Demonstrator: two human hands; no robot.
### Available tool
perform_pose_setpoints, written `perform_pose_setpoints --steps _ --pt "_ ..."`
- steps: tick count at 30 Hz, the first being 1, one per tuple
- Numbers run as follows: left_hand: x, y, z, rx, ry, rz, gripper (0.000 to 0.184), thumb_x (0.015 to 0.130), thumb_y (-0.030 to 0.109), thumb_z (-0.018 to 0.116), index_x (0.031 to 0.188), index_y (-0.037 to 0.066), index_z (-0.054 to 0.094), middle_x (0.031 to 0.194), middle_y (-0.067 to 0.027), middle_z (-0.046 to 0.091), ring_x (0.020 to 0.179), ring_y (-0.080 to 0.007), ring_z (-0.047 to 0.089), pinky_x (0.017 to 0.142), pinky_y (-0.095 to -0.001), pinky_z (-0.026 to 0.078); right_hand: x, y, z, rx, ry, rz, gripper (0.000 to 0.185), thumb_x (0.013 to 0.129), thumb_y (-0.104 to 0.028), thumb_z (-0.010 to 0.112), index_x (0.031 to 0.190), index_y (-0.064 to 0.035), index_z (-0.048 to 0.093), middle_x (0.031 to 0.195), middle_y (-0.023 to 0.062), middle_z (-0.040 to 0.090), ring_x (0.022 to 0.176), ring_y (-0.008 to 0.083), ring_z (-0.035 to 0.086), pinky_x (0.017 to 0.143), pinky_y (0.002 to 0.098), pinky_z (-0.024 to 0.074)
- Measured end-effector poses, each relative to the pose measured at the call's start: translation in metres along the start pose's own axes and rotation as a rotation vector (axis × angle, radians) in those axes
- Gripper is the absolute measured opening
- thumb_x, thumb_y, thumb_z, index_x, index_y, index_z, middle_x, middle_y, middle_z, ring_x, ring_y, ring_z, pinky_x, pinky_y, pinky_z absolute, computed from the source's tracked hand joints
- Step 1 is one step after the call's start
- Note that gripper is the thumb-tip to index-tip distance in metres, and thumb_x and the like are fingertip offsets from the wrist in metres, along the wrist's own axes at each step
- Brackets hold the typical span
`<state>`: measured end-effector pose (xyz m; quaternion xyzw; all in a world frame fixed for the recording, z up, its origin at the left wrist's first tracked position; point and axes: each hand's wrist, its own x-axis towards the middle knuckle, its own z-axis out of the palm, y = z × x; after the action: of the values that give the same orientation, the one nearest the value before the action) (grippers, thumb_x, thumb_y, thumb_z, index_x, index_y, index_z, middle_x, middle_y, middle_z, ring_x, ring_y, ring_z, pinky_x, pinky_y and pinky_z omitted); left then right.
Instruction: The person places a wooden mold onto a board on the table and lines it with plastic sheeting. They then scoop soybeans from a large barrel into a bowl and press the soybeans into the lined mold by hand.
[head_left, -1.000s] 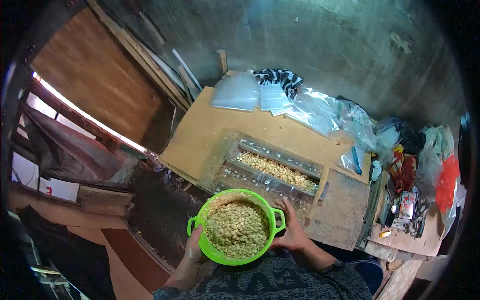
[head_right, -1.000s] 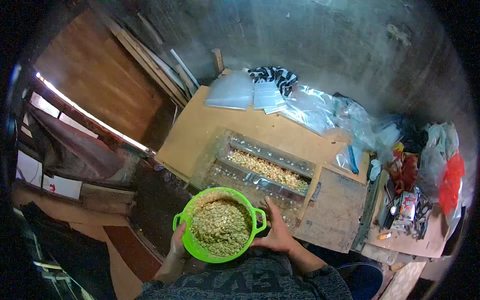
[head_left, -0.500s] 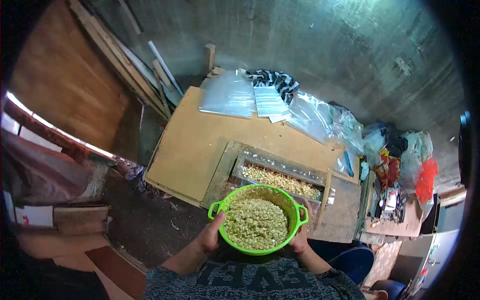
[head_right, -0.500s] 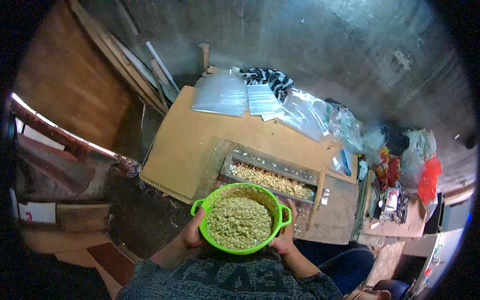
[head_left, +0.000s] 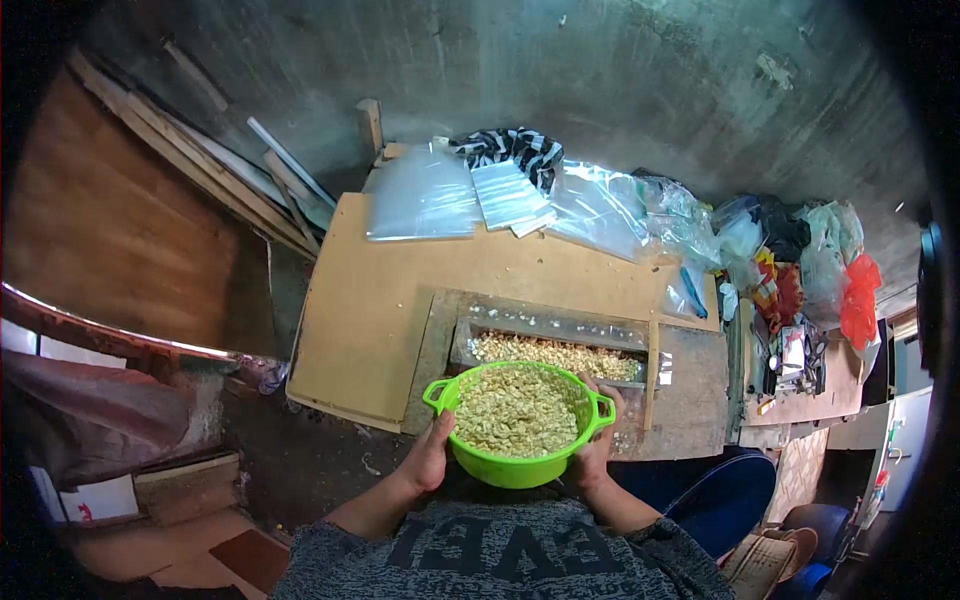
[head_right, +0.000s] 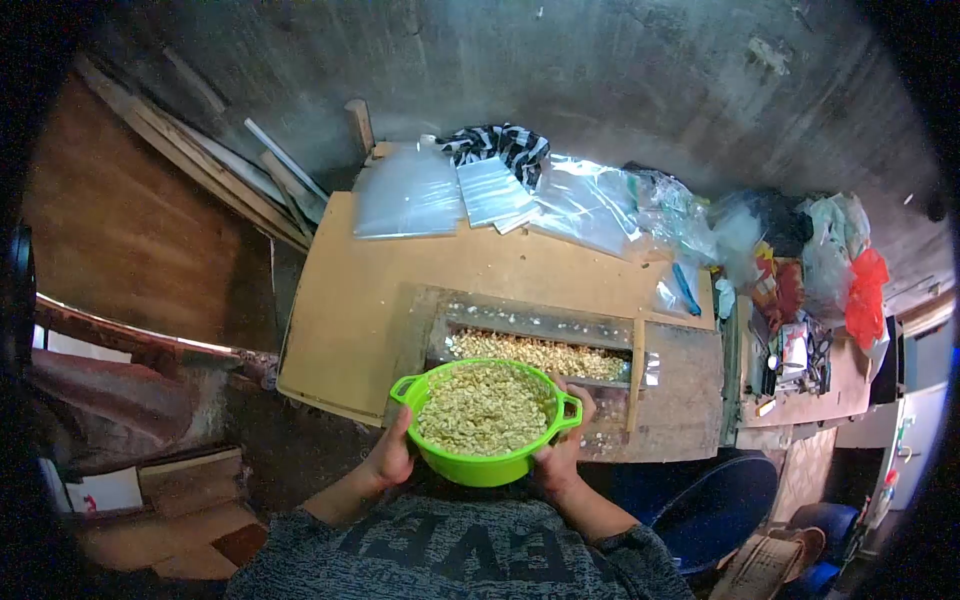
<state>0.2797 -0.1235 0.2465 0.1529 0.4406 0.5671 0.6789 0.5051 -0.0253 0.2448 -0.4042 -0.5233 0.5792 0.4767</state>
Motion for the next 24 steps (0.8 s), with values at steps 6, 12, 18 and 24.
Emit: perform_pose_setpoints --steps 6,12,18,24 --pt "0.011 -0.002 -0.005 -0.036 0.055 -0.011 0.069 0.105 0.051 0.034 0.150 -0.001 0.031 0.149 -0.0113 0.043 0.137 -0.0194 0.040 0.116 -0.0341 0.028 0.007 -0.006 0.006 -0.195 0.019 0.040 0.115 0.067 -0.077 0.072 0.143 -0.0085 0.020 0.145 0.0206 0.037 0.133 0.0334 0.040 0.112 0.0490 0.0320" --pt "0.019 0.006 -0.005 -0.012 0.089 -0.043 0.069 0.104 0.051 0.035 0.149 -0.001 0.033 0.149 -0.0106 0.043 0.137 -0.0195 0.040 0.116 -0.0345 0.028 0.013 0.011 0.009 -0.024 0.032 0.030 0.109 0.069 -0.071 0.075 0.140 -0.0072 0.023 0.142 0.0235 0.039 0.132 0.0343 0.041 0.110 0.0480 0.0346" --pt "0.012 0.000 -0.017 0.081 0.047 0.075 0.068 0.103 0.052 0.038 0.149 0.001 0.035 0.149 -0.0105 0.044 0.137 -0.0199 0.041 0.116 -0.0352 0.028 0.012 0.003 0.014 -0.047 0.060 0.137 0.108 0.069 -0.071 0.076 0.140 -0.0077 0.024 0.139 0.0200 0.040 0.133 0.0325 0.040 0.112 0.0471 0.0317" --pt "0.014 0.012 -0.001 -0.013 0.032 0.086 0.064 0.104 0.048 0.038 0.149 0.001 0.035 0.147 -0.0108 0.047 0.136 -0.0193 0.042 0.115 -0.0339 0.028 0.010 0.001 0.014 -0.014 0.055 -0.010 0.110 0.068 -0.072 0.076 0.140 -0.0082 0.024 0.139 0.0198 0.041 0.132 0.0322 0.040 0.112 0.0461 0.0326"
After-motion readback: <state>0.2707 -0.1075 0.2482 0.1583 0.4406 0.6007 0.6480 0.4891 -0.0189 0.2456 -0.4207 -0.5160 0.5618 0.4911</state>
